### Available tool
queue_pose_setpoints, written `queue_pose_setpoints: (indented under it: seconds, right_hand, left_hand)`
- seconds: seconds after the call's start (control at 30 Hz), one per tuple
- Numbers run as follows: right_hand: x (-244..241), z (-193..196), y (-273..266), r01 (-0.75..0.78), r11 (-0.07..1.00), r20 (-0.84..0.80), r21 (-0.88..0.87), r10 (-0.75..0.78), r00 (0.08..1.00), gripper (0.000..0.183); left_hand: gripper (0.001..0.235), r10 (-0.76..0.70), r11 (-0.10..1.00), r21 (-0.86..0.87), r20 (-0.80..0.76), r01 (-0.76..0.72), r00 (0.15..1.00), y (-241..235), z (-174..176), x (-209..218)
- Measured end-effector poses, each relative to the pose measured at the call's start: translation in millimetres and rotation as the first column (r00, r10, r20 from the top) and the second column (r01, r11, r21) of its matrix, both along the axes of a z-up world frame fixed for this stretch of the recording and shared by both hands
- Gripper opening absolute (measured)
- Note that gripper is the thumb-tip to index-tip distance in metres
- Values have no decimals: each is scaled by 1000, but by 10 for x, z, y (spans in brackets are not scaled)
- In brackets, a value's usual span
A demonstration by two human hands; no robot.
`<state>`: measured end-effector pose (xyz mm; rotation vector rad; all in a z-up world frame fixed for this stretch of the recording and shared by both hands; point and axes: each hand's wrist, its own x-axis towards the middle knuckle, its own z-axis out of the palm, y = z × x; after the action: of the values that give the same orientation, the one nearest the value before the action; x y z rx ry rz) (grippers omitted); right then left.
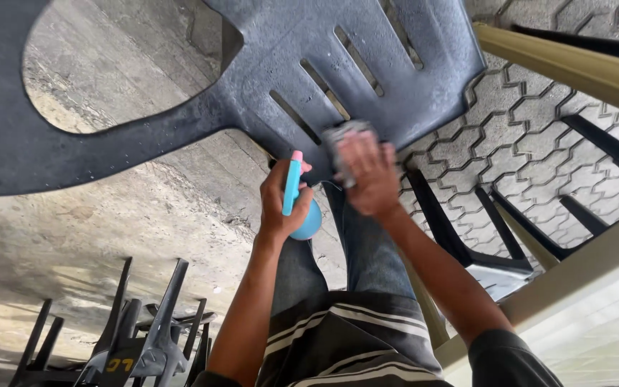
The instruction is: Cleaning outdoor plastic tables and chairs using a spray bottle and a cloth.
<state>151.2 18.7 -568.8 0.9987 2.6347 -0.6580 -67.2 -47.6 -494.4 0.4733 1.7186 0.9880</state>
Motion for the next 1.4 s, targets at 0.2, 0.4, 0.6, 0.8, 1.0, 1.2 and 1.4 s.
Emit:
queue_pose_setpoints:
  seconds: [0.2,0.4,0.6,0.8,1.0,1.2,1.4]
  right_hand:
    - [-534,-391,872,331,909,54,254,-355,933,73]
    - [-1261,-106,353,-154,946,-11,-284,158,987,94]
    - [-715,-362,561,-57,997,42,45,55,998,69]
    - [-1869,-644,560,355,923,-146,147,-335,931,73]
    - [-1421,-226,153,-251,929,-68,-273,242,968,72]
    - [-1518,-505,374,133,991,33,33,-134,990,82]
    - [-2034,-103,15,-12,980,66,-200,25,998,97]
  left_hand:
    - [36,0,1000,13,-7,0,1000,33,-3,-118]
    - [35,58,998,2,-49,-58,997,-2,-15,-277]
    - [33,111,994,18,-103,-110,988,-153,-7,-512]
    - [32,174,984,41,-75,-171,982,-364,-87,-686]
    - [35,158,986,58,-76,-154,984,-423,78,-840]
    - [34,124,990,78,-102,-117,987,-526,38,-837]
    - [37,109,993,54,-47,-106,993,-505,112,-797]
